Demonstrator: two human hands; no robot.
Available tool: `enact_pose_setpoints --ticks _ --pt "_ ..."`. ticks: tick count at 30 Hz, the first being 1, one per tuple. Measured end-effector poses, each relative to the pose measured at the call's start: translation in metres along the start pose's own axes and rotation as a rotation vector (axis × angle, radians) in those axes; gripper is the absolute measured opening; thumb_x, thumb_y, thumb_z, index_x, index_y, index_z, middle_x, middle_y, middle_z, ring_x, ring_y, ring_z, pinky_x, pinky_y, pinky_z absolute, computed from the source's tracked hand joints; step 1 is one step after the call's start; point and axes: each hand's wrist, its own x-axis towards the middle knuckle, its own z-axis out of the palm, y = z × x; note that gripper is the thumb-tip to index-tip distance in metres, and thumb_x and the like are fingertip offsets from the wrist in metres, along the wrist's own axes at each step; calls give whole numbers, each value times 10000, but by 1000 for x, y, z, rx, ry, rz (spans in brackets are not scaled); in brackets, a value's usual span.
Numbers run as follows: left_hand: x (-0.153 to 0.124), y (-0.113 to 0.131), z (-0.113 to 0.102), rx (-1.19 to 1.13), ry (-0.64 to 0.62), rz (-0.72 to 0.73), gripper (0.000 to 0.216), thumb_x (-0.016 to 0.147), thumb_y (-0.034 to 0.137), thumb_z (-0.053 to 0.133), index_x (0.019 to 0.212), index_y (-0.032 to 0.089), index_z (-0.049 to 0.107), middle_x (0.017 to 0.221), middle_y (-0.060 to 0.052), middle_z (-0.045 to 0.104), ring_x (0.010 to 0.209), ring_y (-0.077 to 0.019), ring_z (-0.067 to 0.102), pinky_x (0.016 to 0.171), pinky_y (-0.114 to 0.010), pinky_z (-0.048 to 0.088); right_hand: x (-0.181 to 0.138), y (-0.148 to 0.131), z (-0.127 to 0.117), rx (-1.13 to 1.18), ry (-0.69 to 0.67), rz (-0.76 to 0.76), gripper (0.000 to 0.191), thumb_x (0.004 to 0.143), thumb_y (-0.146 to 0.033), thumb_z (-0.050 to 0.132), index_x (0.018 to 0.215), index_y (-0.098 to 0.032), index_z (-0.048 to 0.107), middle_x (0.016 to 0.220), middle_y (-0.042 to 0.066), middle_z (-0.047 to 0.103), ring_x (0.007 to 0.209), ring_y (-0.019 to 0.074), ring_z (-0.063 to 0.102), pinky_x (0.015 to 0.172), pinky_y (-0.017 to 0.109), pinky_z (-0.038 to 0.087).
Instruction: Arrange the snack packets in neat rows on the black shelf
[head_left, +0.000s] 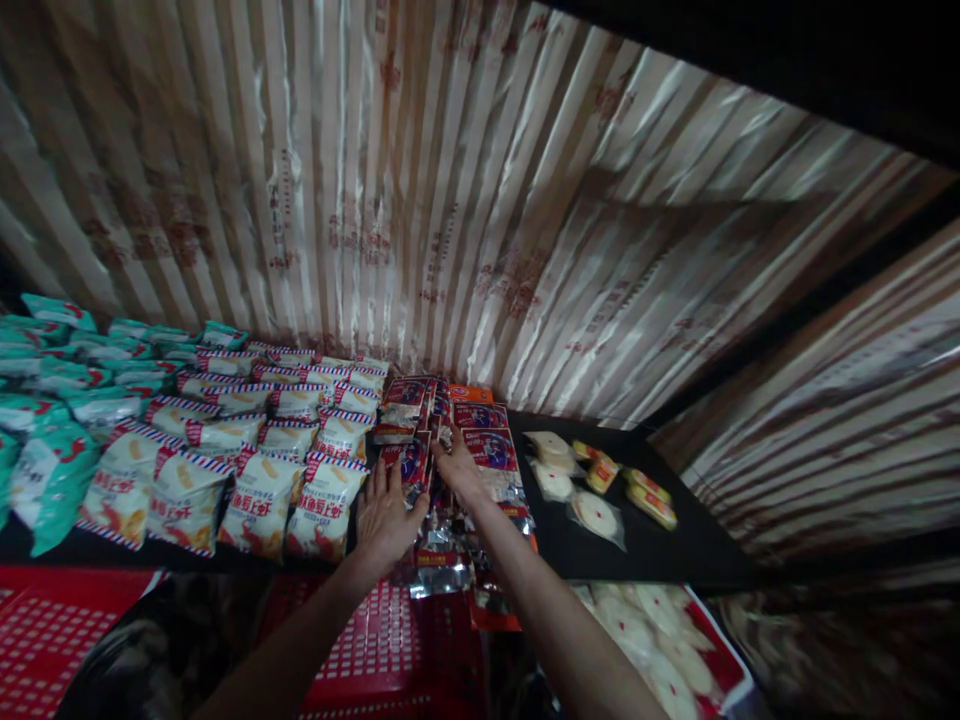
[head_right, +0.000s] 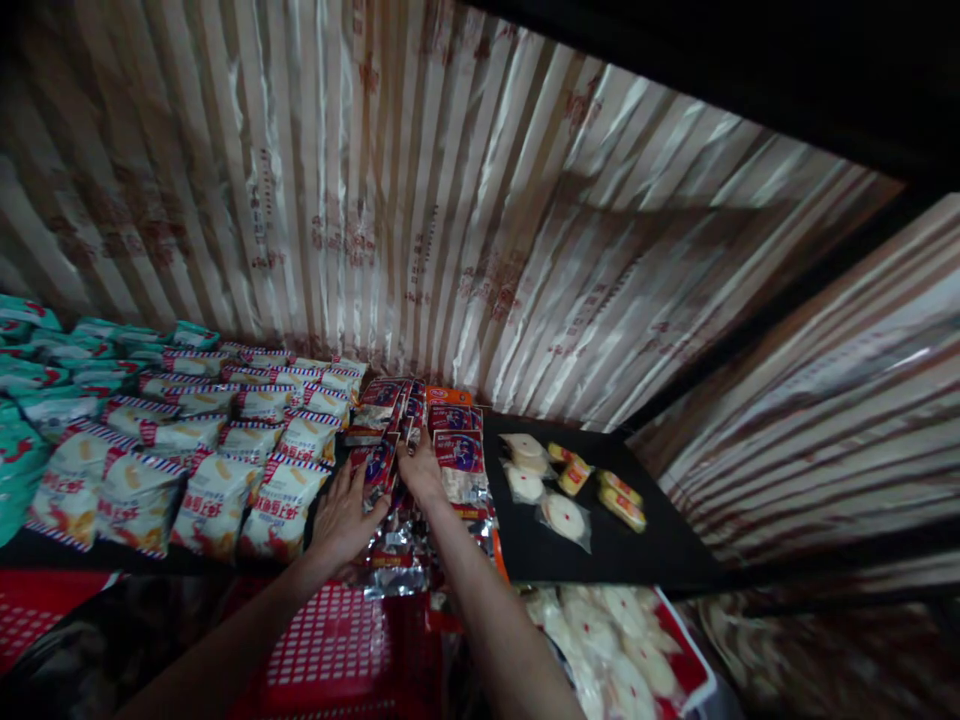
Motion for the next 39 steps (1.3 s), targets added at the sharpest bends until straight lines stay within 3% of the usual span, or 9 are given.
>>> enact_pose_setpoints --ticks 6,14,22,27,39 --pt "0 0 -2 -45 -22 -33 680 844 498 353 1404 126 250 1483 -158 227 1359 -275 221 1066 -448 248 4 8 8 45 -21 42 632 833 -387 451 1398 -178 261 1264 107 554 1164 218 520 960 328 390" --pt "4 0 4 -57 -8 -45 678 848 512 342 1400 126 259 1489 -167 203 1370 -298 176 1070 -487 215 -3 3 10 16 -45 36 641 838 -383 442 1385 -94 271 1325 168 483 1219 228 465 1003 313 344" --pt "5 0 9 -40 32 -58 643 849 452 386 1384 114 273 1492 -186 173 1344 -306 250 1053 -439 264 -12 5 10 -109 -110 111 719 858 -501 391 1436 -139 159 1307 156 506 1170 256 516 972 378 370" --pt "6 -2 9 -19 64 -62 619 857 413 373 1377 89 285 1486 -181 202 1354 -284 230 1052 -435 273 -13 9 19 -58 -79 63 708 862 -471 401 1435 -115 184 1269 164 541 1170 249 518 969 352 373" --pt "4 2 6 97 84 -70 606 858 381 372 1359 43 322 1459 -201 260 1334 -305 273 1071 -402 252 -4 22 27 161 -131 85 706 813 -500 460 1422 -230 229 1228 92 579 1116 217 553 951 361 387"
